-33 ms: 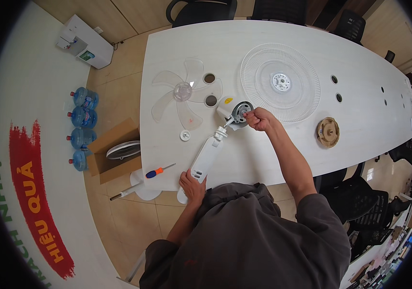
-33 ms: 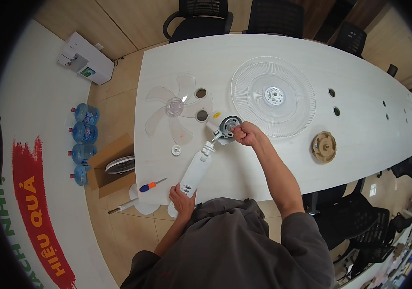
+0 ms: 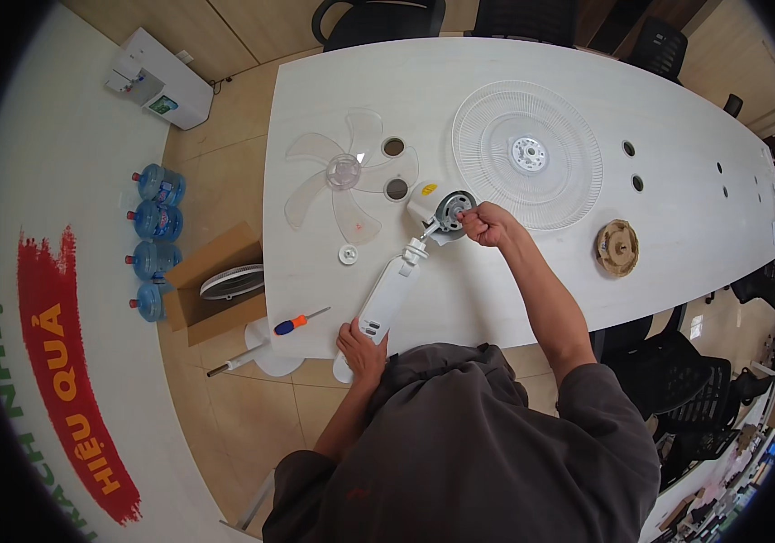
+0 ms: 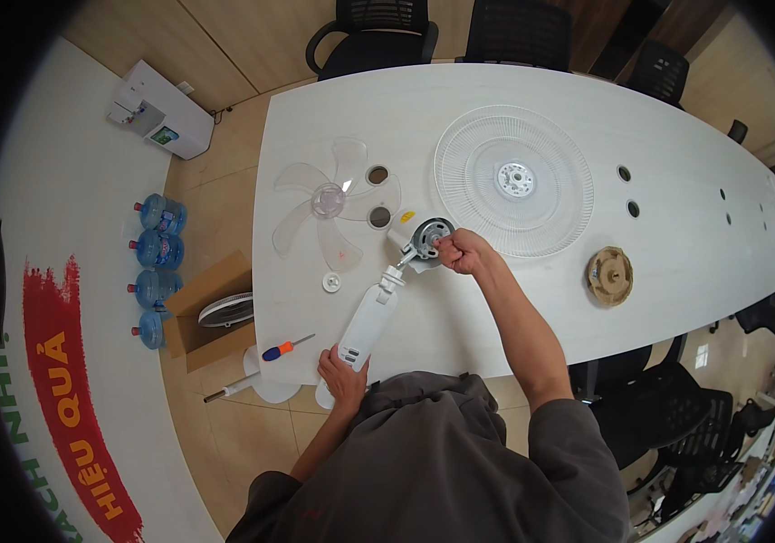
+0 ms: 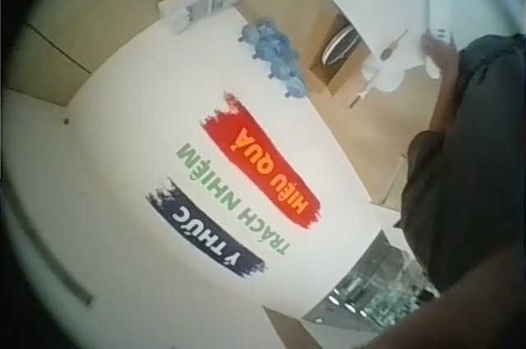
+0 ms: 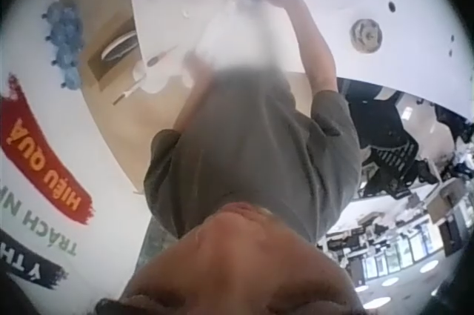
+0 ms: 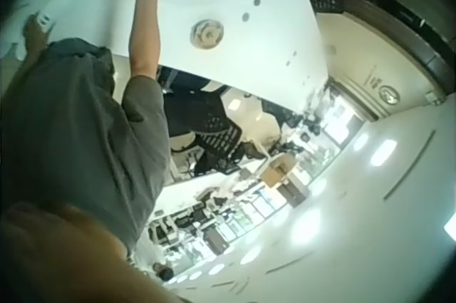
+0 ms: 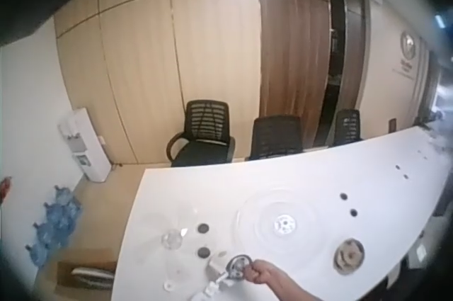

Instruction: Assembling the components of a standing electric fan on a conference table.

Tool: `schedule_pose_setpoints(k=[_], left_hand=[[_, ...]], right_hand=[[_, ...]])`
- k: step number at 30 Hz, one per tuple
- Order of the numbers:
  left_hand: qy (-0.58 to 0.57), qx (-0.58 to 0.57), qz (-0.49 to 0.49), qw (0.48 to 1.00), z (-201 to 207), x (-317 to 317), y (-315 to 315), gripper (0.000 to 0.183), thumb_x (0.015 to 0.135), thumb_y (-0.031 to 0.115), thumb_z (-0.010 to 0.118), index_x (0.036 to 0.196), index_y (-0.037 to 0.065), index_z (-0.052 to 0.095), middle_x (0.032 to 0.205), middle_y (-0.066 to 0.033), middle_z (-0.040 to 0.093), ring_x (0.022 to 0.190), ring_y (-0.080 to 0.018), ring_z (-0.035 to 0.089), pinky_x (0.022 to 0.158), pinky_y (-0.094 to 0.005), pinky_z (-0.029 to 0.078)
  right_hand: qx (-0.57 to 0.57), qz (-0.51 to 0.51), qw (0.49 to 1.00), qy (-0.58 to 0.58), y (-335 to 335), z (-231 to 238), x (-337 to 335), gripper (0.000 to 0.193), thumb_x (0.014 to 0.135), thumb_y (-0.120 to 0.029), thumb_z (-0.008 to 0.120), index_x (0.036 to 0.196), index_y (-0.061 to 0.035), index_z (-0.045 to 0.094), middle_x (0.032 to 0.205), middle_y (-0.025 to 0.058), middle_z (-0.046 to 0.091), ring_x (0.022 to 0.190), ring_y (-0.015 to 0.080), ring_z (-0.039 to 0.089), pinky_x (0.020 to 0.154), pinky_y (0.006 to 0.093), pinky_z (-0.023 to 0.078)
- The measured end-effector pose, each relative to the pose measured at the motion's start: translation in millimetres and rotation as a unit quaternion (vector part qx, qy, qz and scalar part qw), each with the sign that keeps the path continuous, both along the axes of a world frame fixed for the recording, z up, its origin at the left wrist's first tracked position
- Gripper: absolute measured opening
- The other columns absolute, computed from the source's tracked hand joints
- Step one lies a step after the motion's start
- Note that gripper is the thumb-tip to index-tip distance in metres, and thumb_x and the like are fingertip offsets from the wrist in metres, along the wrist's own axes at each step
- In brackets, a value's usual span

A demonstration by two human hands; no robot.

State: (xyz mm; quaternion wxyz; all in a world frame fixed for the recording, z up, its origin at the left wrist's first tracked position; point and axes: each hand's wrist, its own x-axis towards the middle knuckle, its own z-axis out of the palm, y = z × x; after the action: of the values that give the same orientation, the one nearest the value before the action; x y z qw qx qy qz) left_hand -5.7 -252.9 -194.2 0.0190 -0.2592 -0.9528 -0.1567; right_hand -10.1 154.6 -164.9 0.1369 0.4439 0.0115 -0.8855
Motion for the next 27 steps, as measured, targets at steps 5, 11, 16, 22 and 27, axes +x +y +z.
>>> schedule_pose_setpoints(k=[5, 11, 16, 22, 27], left_hand=[[0.012, -0.020, 0.019, 1.000, -1.4, -1.5, 2.6, 0.081, 0.067, 0.027, 0.085, 0.127, -0.001, 0.038, 0.118, -0.0186, 0.040, 0.109, -0.0357, 0.041, 0.096, -0.0461, 0.034], [0.007, -0.002, 0.013, 1.000, -4.3, -3.6, 1.7, 0.078, 0.069, 0.029, 0.083, 0.129, 0.001, 0.040, 0.121, -0.0194, 0.040, 0.110, -0.0381, 0.040, 0.096, -0.0476, 0.034], [0.004, 0.001, 0.008, 1.000, -3.7, -4.0, 0.5, 0.078, 0.069, 0.030, 0.083, 0.129, 0.001, 0.041, 0.120, -0.0192, 0.040, 0.110, -0.0381, 0.040, 0.096, -0.0476, 0.034], [0.010, 0.010, 0.005, 1.000, -6.0, -4.4, -0.2, 0.079, 0.069, 0.030, 0.083, 0.129, 0.001, 0.041, 0.120, -0.0192, 0.040, 0.111, -0.0383, 0.040, 0.096, -0.0479, 0.034], [0.017, 0.007, 0.011, 1.000, -3.0, -3.1, 0.2, 0.079, 0.068, 0.031, 0.084, 0.128, 0.002, 0.041, 0.120, -0.0191, 0.040, 0.111, -0.0381, 0.040, 0.095, -0.0478, 0.035]], right_hand=[[0.028, 0.028, 0.999, 0.001, -1.9, -0.9, 4.6, 0.019, 0.100, -0.009, 0.038, 0.088, 0.0003, 0.051, 0.057, -0.0068, 0.030, 0.042, 0.0027, 0.024, 0.032, 0.0167, 0.021], [0.073, 0.053, 0.996, 0.007, -2.2, -0.6, 3.6, 0.018, 0.099, -0.008, 0.038, 0.087, -0.0002, 0.049, 0.055, -0.0069, 0.029, 0.041, 0.0037, 0.023, 0.034, 0.0186, 0.021], [0.064, 0.052, 0.997, 0.007, -1.0, -1.0, 0.4, 0.019, 0.099, -0.008, 0.038, 0.087, -0.0001, 0.049, 0.055, -0.0069, 0.029, 0.041, 0.0037, 0.023, 0.034, 0.0187, 0.020], [0.088, 0.065, 0.994, 0.002, -4.3, 3.4, 0.7, 0.018, 0.099, -0.008, 0.039, 0.086, -0.0002, 0.049, 0.055, -0.0070, 0.029, 0.041, 0.0038, 0.023, 0.034, 0.0189, 0.020], [0.100, 0.077, 0.992, -0.001, -9.1, 7.9, -2.2, 0.017, 0.098, -0.009, 0.041, 0.086, -0.0006, 0.049, 0.055, -0.0070, 0.029, 0.042, 0.0035, 0.022, 0.034, 0.0186, 0.020]])
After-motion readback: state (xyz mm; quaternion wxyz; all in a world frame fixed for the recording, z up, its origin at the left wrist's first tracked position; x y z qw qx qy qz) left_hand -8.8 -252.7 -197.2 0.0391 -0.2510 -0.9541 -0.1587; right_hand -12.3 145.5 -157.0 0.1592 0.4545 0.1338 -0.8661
